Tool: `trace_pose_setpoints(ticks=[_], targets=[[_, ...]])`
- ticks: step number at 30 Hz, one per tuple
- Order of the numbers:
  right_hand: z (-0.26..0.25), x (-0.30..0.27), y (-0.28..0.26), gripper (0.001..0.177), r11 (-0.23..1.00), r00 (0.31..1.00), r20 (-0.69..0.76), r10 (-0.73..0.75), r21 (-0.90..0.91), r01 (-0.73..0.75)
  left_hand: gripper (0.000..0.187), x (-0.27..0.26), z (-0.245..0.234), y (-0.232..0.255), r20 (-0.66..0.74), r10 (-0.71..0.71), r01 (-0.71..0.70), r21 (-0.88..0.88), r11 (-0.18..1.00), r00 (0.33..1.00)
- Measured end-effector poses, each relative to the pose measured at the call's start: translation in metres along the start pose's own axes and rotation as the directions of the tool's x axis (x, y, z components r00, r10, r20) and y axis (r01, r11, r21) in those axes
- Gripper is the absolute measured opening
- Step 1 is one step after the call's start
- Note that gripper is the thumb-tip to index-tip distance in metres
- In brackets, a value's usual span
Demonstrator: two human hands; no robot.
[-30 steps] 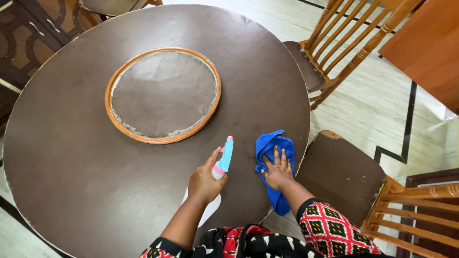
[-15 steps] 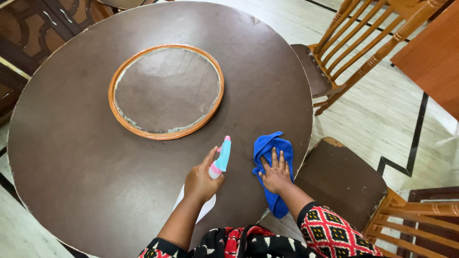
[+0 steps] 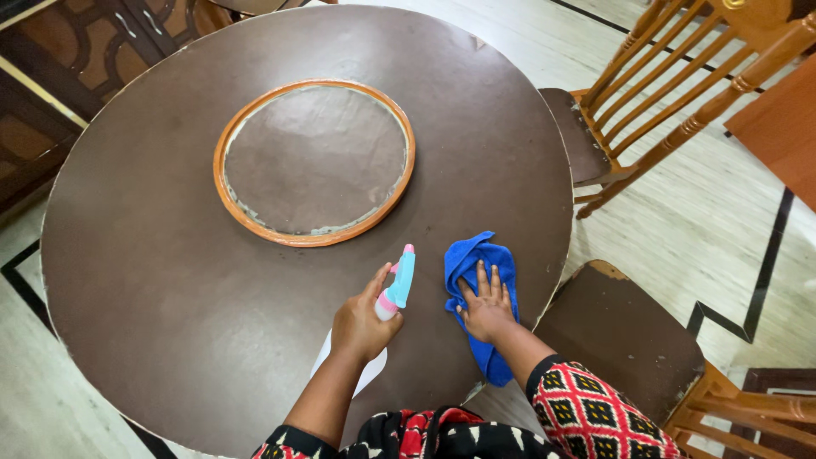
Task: The person sprays a cleaning solution from a spray bottle onto a blue cloth and wipes a round table, then moves to a wooden wardrobe and continues wiping its surface with the cloth.
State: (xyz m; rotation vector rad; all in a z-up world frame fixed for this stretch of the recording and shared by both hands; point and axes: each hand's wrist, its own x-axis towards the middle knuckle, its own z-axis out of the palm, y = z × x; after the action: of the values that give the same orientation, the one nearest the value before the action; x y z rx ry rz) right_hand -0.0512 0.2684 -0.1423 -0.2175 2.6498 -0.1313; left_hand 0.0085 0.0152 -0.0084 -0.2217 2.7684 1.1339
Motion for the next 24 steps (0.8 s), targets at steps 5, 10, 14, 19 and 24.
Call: trace_pose_setpoints(ticks=[5, 10, 14, 19, 24], targets=[[-0.005, 0.009, -0.008, 0.072, 0.999, 0.999, 0.001, -0.033, -0.035, 0.033, 0.087, 0.001, -0.002, -0.001, -0.005, -0.051, 0.051, -0.006, 0.999, 0.999], [-0.013, 0.014, -0.015, 0.074, 0.997, 0.998, 0.015, -0.054, -0.050, 0.054, 0.088, 0.002, -0.003, 0.002, 0.008, -0.069, 0.069, 0.006, 0.998, 0.998], [-0.020, 0.015, -0.019, 0.073, 0.996, 0.997, 0.030, -0.068, -0.059, 0.069, 0.087, 0.004, -0.003, 0.004, 0.002, -0.058, 0.058, -0.014, 0.998, 0.998], [-0.024, 0.018, -0.023, 0.072, 0.995, 0.996, 0.039, -0.076, -0.056, 0.078, 0.088, 0.009, -0.002, 0.003, 0.007, -0.080, 0.080, -0.013, 0.997, 0.997], [-0.028, 0.022, -0.025, 0.072, 0.992, 0.993, 0.049, -0.103, -0.071, 0.107, 0.088, 0.013, -0.002, 0.001, -0.004, -0.100, 0.100, -0.037, 0.994, 0.995]])
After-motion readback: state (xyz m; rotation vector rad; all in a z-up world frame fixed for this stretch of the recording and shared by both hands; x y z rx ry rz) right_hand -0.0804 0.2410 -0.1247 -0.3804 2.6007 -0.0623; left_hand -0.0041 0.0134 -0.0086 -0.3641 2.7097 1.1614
